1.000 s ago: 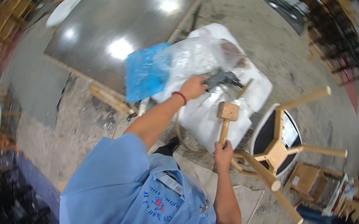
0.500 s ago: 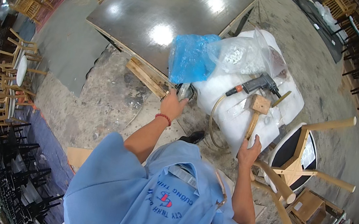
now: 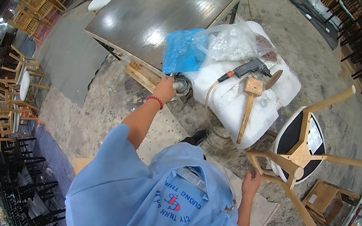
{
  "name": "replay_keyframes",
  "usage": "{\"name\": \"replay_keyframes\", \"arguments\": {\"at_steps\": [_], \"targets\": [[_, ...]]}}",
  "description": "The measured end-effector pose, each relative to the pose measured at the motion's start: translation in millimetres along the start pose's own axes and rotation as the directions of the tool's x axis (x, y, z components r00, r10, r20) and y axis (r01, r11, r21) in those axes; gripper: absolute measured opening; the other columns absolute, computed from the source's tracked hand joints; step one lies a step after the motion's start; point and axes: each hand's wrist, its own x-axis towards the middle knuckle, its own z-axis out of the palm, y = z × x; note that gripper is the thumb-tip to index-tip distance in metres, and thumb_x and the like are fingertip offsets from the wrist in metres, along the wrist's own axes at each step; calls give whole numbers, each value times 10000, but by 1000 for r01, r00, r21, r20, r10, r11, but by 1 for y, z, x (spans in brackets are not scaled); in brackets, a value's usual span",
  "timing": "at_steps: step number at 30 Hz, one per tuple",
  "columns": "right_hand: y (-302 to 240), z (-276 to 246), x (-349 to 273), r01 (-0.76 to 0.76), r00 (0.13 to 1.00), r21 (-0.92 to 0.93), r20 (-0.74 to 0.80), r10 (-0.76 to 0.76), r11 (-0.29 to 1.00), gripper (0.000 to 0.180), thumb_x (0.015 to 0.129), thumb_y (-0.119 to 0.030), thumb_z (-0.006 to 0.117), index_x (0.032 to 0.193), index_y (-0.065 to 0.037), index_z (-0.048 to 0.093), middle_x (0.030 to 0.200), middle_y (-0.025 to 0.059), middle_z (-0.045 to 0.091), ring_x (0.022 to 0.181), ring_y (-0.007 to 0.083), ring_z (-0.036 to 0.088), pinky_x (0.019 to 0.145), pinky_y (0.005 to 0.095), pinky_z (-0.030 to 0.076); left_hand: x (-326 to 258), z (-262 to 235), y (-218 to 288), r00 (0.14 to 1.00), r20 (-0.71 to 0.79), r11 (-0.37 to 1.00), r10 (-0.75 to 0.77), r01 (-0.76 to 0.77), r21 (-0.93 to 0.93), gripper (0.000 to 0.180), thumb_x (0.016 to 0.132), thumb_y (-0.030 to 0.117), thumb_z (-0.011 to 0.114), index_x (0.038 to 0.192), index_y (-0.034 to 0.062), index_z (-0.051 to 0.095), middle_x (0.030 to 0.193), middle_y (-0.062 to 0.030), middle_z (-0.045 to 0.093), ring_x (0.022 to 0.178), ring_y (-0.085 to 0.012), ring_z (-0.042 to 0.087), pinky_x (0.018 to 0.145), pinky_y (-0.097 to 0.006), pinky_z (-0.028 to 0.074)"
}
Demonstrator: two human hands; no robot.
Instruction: The person uses a power sander to smooth the ends of wooden chair legs, then uses a wooden mallet to tap the legs into place on the chair base. They repeat this process for multiple chairs in a workshop setting.
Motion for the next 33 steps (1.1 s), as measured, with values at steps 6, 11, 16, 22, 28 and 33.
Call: {"name": "replay_keyframes", "arguments": {"at_steps": [6,11,16,22,28,33], "targets": [[-3,-4,-10,6,1000,-36,21,-5,999,491,858,-171,625,1290,49,552,1215,242,629,1136,325,622,973,398,477,23,7,1,999,0,997,42,-42,66,330,786,170,654,1068,1,632,1015,-291,643,962,-428,632,827,-487,512],[-12,-5,-1,17,1000,-5,-4,-17,1000,474,857,-170,627,1277,40,565,1210,240,634,1108,313,639,948,393,492,-4,-5,-1,984,-97,979,-150,135,-151,336,769,225,682,1027,11,672,981,-244,679,932,-389,655,812,-454,518],[-28,-8,6,89,996,-16,32,-88,996,453,867,-161,618,1265,48,565,1169,220,655,1030,299,667,907,371,509,-35,3,-8,915,-202,882,-349,248,-401,395,751,272,718,1024,-9,673,946,-210,699,867,-337,675,776,-407,523],[-38,-6,12,123,989,-4,84,-122,992,434,875,-157,617,1258,42,571,1135,206,663,1026,279,661,908,364,502,-27,13,-20,824,210,433,-526,472,-768,343,839,280,686,1038,4,642,846,-105,662,737,-176,641,613,-299,503],[-51,4,15,140,979,19,144,-141,990,416,887,-164,617,1252,32,579,1121,193,662,1034,258,650,908,347,495,-52,27,-28,747,571,-337,-341,469,-816,302,967,263,580,1190,59,560,909,-84,635,735,-172,610,615,-297,497],[-95,13,16,241,933,189,225,-281,952,358,887,-134,620,1217,3,611,1118,161,661,1010,236,649,887,338,500,-89,42,-11,913,408,-509,-1,351,-786,367,983,279,586,1284,82,512,1128,-72,594,983,-199,586,796,-346,498]]}}
